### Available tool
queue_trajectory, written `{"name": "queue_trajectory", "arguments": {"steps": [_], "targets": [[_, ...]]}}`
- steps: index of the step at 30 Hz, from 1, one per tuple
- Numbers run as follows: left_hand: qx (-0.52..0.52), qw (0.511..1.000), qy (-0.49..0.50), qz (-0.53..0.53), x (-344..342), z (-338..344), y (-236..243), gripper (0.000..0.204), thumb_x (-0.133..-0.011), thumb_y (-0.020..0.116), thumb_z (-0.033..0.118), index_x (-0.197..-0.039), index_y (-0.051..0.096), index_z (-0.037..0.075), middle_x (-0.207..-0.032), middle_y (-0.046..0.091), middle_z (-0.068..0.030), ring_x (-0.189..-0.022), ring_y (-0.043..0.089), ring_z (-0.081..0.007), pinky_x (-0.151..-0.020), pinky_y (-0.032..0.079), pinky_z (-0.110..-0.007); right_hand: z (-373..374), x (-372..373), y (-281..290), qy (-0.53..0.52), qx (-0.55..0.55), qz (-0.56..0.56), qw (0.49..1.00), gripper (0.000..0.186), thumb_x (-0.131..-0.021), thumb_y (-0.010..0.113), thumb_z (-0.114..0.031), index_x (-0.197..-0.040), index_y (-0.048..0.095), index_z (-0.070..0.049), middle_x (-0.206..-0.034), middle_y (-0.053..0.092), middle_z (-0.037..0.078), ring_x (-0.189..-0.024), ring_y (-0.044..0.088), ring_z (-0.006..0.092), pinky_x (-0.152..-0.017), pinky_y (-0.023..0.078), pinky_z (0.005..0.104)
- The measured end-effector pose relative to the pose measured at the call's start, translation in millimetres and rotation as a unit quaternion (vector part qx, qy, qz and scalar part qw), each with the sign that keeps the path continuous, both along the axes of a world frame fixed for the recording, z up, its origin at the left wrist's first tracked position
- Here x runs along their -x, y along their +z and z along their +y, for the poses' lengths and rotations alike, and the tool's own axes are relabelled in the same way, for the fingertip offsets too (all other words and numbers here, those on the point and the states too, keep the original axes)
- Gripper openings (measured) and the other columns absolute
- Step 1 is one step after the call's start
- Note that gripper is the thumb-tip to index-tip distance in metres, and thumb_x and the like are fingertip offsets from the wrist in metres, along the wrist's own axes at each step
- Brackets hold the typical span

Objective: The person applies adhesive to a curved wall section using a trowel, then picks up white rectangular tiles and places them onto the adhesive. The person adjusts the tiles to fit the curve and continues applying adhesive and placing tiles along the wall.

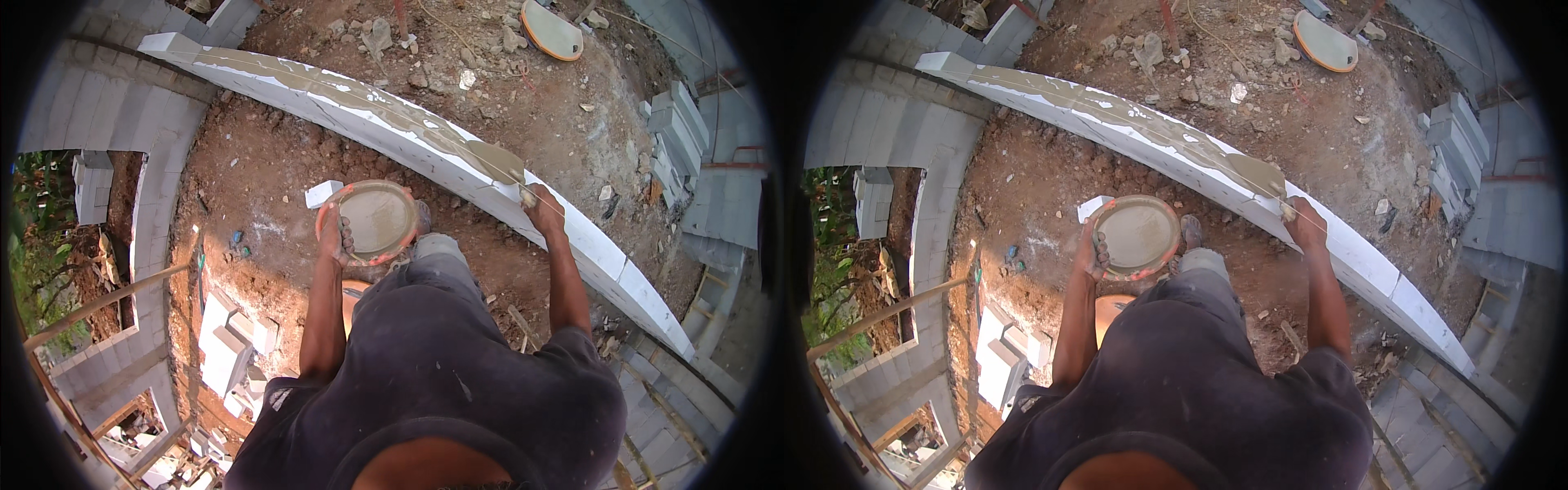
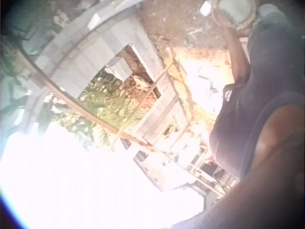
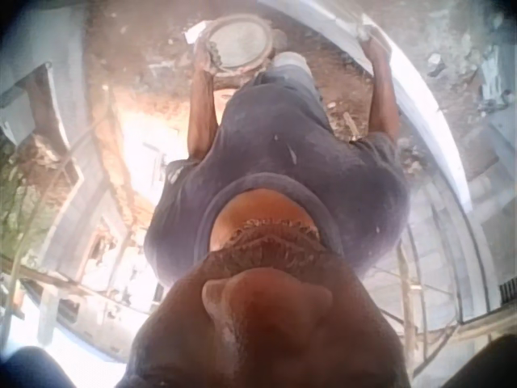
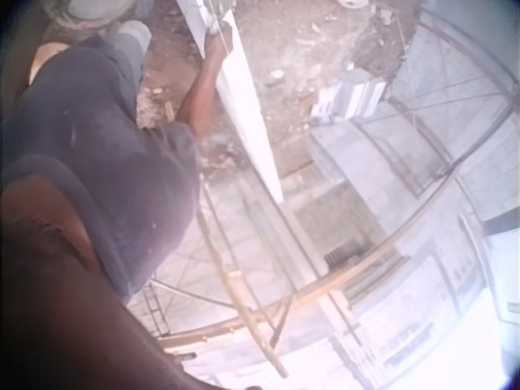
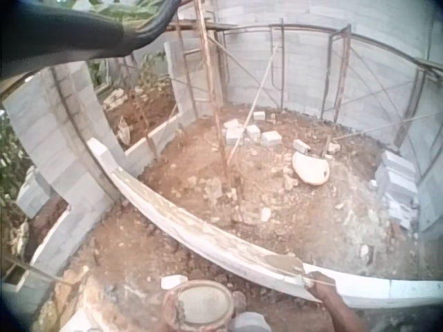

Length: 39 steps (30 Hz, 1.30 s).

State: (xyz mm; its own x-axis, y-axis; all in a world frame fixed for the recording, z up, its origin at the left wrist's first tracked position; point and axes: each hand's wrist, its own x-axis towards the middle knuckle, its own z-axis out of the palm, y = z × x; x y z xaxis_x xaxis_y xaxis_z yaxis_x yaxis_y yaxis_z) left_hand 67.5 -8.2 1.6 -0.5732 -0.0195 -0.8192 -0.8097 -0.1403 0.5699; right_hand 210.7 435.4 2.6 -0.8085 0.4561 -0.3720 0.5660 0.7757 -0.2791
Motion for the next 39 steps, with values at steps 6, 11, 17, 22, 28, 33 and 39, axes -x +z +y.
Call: {"name": "queue_trajectory", "arguments": {"steps": [6,11,17,22,28,33,39], "targets": [[-0.003,1.0,0.02,-0.021,-14.1,-20.2,-7.4,0.052,-0.091,0.056,0.067,-0.071,0.051,0.019,-0.051,0.038,0.0081,-0.038,0.032,-0.0067,-0.036,0.026,-0.022,-1.8,6.7,-7.4,0.028,-0.1,0.045,0.994,0.026,-0.089,0.063,-0.026,-0.109,0.061,-0.01,-0.109,0.064,0.014,-0.102,0.065,0.0355,-0.083,0.053,0.0482],[-0.009,0.999,0.018,-0.028,-29.5,-31.1,-7.3,0.054,-0.09,0.056,0.07,-0.072,0.051,0.019,-0.05,0.036,0.0081,-0.038,0.031,-0.0075,-0.037,0.025,-0.022,-8.4,39.3,-19.6,0.037,-0.121,0.075,0.989,0.022,-0.089,0.062,-0.023,-0.106,0.059,-0.009,-0.108,0.064,0.014,-0.099,0.065,0.037,-0.081,0.053,0.0493],[-0.005,1.0,0.011,-0.026,-48.6,-30.8,-1.3,0.055,-0.089,0.055,0.072,-0.076,0.051,0.018,-0.053,0.036,0.0084,-0.04,0.031,-0.0071,-0.04,0.025,-0.022,-95.8,38.9,12.5,0.178,-0.088,0.17,0.965,0.021,-0.087,0.061,-0.019,-0.104,0.061,-0.007,-0.097,0.063,0.01,-0.092,0.065,0.0323,-0.076,0.054,0.0464],[-0.018,0.999,-0.031,-0.009,-62.5,-17.3,15.5,0.059,-0.087,0.056,0.075,-0.082,0.053,0.016,-0.061,0.041,0.0076,-0.046,0.032,-0.0059,-0.043,0.024,-0.022,-205.0,18.1,-44.2,0.363,-0.005,0.102,0.926,0.029,-0.077,0.069,-0.014,-0.105,0.064,-0.006,-0.099,0.064,0.01,-0.093,0.067,0.0263,-0.077,0.056,0.0406],[-0.036,0.998,-0.047,0.035,-74.5,-2.3,44.5,0.06,-0.087,0.056,0.075,-0.086,0.054,0.015,-0.065,0.04,0.0068,-0.049,0.031,-0.0051,-0.044,0.024,-0.022,-277.5,28.4,-105.2,0.39,0.01,-0.042,0.92,0.036,-0.077,0.072,-0.017,-0.109,0.065,-0.003,-0.11,0.068,0.014,-0.102,0.068,0.027,-0.083,0.056,0.0399],[-0.043,0.999,-0.014,0.03,-75.8,26.2,54.4,0.051,-0.091,0.056,0.068,-0.104,0.049,0.019,-0.07,0.045,0.006,-0.049,0.034,-0.0045,-0.043,0.026,-0.02,-198.9,8.2,-56.3,0.189,0.174,-0.061,0.964,0.037,-0.077,0.076,-0.019,-0.109,0.065,-0.003,-0.112,0.07,0.016,-0.105,0.068,0.0322,-0.084,0.054,0.0427],[-0.03,0.998,-0.045,0.036,-74.7,66.2,39.3,0.057,-0.089,0.056,0.072,-0.083,0.055,0.016,-0.062,0.042,0.0065,-0.046,0.032,-0.0057,-0.043,0.026,-0.021,-74.1,-24.6,-35.7,0.05,0.389,0.032,0.919,0.038,-0.078,0.08,-0.019,-0.11,0.068,-0.004,-0.097,0.072,0.011,-0.086,0.066,0.0211,-0.077,0.052,0.036]]}}
